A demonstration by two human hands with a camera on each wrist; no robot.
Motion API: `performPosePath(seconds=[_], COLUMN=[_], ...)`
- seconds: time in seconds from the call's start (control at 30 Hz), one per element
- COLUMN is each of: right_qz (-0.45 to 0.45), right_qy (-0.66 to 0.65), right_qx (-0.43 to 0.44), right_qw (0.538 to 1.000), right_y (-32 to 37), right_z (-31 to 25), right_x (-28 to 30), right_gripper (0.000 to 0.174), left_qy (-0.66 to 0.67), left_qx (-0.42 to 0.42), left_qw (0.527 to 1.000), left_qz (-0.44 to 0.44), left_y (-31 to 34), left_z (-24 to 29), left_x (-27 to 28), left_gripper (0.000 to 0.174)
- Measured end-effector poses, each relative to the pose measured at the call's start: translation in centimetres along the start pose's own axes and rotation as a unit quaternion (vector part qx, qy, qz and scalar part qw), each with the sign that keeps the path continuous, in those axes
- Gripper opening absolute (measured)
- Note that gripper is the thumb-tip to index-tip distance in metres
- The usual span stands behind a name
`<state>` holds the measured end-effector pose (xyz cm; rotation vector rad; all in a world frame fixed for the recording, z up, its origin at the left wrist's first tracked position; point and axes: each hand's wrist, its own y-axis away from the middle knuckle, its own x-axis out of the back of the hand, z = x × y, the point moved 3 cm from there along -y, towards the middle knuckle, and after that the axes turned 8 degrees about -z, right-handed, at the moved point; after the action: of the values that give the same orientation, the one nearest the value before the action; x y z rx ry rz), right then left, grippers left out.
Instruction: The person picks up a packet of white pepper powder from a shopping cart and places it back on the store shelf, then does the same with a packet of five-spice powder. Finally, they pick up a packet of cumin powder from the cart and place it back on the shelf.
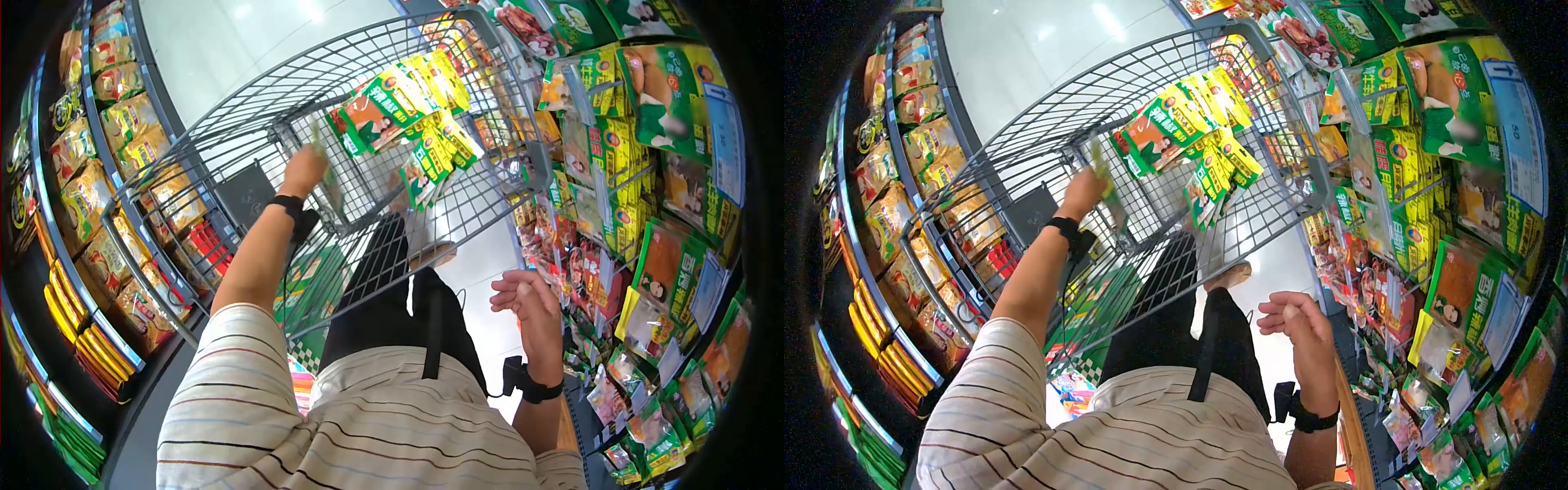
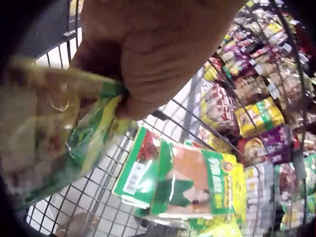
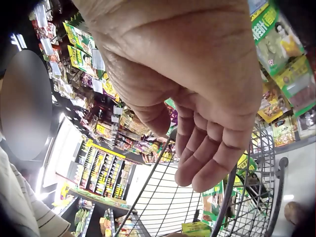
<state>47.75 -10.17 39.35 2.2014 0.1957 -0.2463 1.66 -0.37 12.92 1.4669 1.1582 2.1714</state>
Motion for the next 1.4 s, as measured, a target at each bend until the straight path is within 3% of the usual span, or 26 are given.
performPosePath(seconds=[0.03, 0.07, 0.17, 0.2, 0.27, 0.33, 0.4, 0.47, 0.57, 0.67, 0.8, 0.83, 0.93, 1.07, 1.2, 1.33, 1.4], right_qz=[-0.001, 0.0, 0.01, 0.014, 0.022, 0.025, 0.018, 0.012, 0.007, 0.011, 0.019, 0.022, 0.027, 0.03, 0.017, 0.009, 0.015], right_qy=[-0.003, -0.002, 0.001, 0.0, 0.0, -0.001, -0.004, -0.003, 0.002, 0.008, 0.014, 0.013, 0.01, 0.007, -0.006, -0.019, -0.024], right_qx=[0.0, 0.001, -0.003, -0.002, -0.002, -0.005, -0.009, -0.01, -0.016, -0.021, -0.018, -0.017, -0.02, -0.02, -0.016, -0.005, 0.009], right_qw=[1.0, 1.0, 1.0, 1.0, 1.0, 1.0, 1.0, 1.0, 1.0, 1.0, 1.0, 1.0, 0.999, 0.999, 1.0, 1.0, 1.0], right_y=[0.1, 0.2, 0.9, 1.0, 1.1, 1.0, 0.8, 0.4, 0.3, 0.2, 0.7, 0.9, 1.5, 2.0, 2.0, 3.2, 4.8], right_z=[0.2, 0.2, 0.8, 1.0, 1.4, 1.9, 2.2, 2.3, 2.5, 2.6, 2.8, 2.8, 3.1, 4.3, 6.3, 7.6, 7.9], right_x=[0.1, 0.2, 0.6, 0.8, 1.1, 1.1, 0.7, 0.4, 0.0, 0.0, 0.0, 0.0, 0.0, 0.2, 0.5, 0.8, 1.0], right_gripper=[0.031, 0.031, 0.031, 0.031, 0.03, 0.03, 0.03, 0.03, 0.031, 0.031, 0.03, 0.03, 0.03, 0.029, 0.029, 0.029, 0.029], left_qy=[0.062, 0.03, 0.101, 0.104, 0.083, 0.045, 0.054, 0.038, 0.097, 0.152, -0.007, 0.029, 0.029, -0.041, -0.046, 0.004, -0.042], left_qx=[-0.069, -0.149, -0.071, -0.085, -0.022, -0.063, -0.078, -0.072, -0.021, -0.053, 0.003, 0.016, 0.013, -0.019, 0.011, -0.049, -0.093], left_qw=[0.995, 0.986, 0.965, 0.977, 0.985, 0.996, 0.995, 0.996, 0.995, 0.984, 1.0, 0.999, 0.999, 0.999, 0.999, 0.999, 0.994], left_qz=[-0.044, -0.072, -0.231, -0.165, -0.151, -0.035, 0.01, 0.04, -0.007, -0.081, -0.017, -0.042, -0.008, -0.011, -0.002, 0.001, -0.035], left_y=[0.1, 0.5, 2.2, 0.4, -2.0, -3.5, -4.7, -5.4, -8.5, -7.4, -7.1, -7.3, -7.0, -7.9, -6.9, -5.1, -4.9], left_z=[0.5, 1.1, 4.1, 1.8, -0.1, -2.5, -3.4, -3.2, -3.7, -1.6, -0.3, -0.4, -0.3, 0.6, 1.9, 0.6, 0.0], left_x=[-1.7, -3.4, -2.2, -3.4, -3.8, -4.7, -5.1, -5.8, -7.8, -6.8, -7.8, -8.1, -7.8, -7.4, -7.4, -7.4, -6.5], left_gripper=[0.053, 0.067, 0.07, 0.07, 0.068, 0.065, 0.06, 0.066, 0.072, 0.073, 0.07, 0.073, 0.076, 0.078, 0.065, 0.059, 0.045])
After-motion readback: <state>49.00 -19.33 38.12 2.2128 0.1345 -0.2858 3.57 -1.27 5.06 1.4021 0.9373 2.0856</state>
